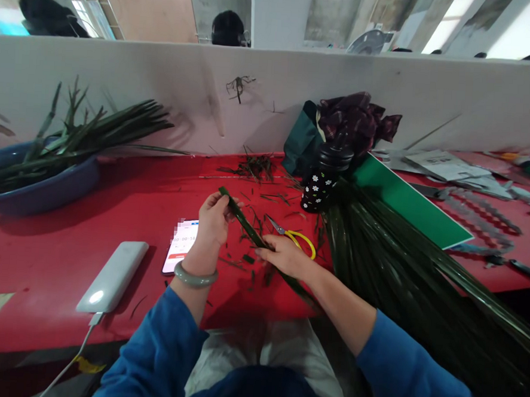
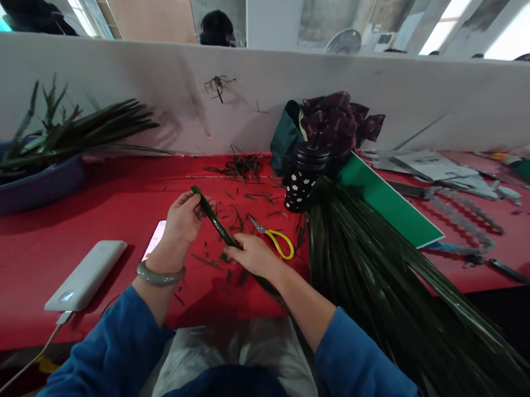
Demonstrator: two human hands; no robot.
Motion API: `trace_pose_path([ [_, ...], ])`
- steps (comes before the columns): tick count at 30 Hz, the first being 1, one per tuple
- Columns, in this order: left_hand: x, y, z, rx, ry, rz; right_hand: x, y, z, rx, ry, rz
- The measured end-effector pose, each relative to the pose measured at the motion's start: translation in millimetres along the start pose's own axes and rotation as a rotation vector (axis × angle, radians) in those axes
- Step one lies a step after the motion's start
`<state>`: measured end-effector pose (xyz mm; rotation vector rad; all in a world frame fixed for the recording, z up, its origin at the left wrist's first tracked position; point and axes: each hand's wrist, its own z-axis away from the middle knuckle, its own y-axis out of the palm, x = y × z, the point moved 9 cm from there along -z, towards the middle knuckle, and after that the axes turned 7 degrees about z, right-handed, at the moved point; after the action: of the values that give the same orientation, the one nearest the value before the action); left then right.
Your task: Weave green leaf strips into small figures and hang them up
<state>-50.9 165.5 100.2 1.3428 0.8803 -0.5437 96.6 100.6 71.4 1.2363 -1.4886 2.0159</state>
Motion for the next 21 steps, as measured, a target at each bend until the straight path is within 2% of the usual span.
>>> trace_pose_path([
  [2,-6,-9.9,-1,-0.027,0.04,0.034,-7,2,0,0.026,0.059,-0.074],
  [4,-2,-15.4,3,-0.018,0.007,0.035,-17,-2,-1,0.036,0.106,-0.121],
  [6,14,-12.6,15,0.046,-0.096,-0.009,-23,-8,-2,0.02,0.129,-0.156],
  [9,49,3.9,41,0.248,-0.285,-0.151,-26,-8,-6,-0.007,0.136,-0.207],
  [11,62,5.8,51,0.28,-0.296,-0.188,-25,0,-9,0.002,0.126,-0.22],
  [13,71,0.1,54,0.254,-0.303,-0.187,-22,4,-11,-0.017,0.089,-0.137],
  [17,82,-13.9,53,0.24,-0.345,-0.219,-21,-5,-12,-0.143,0.015,0.066],
  [21,91,-26.3,53,0.197,-0.376,-0.193,-38,-21,-4,-0.18,0.059,0.303],
])
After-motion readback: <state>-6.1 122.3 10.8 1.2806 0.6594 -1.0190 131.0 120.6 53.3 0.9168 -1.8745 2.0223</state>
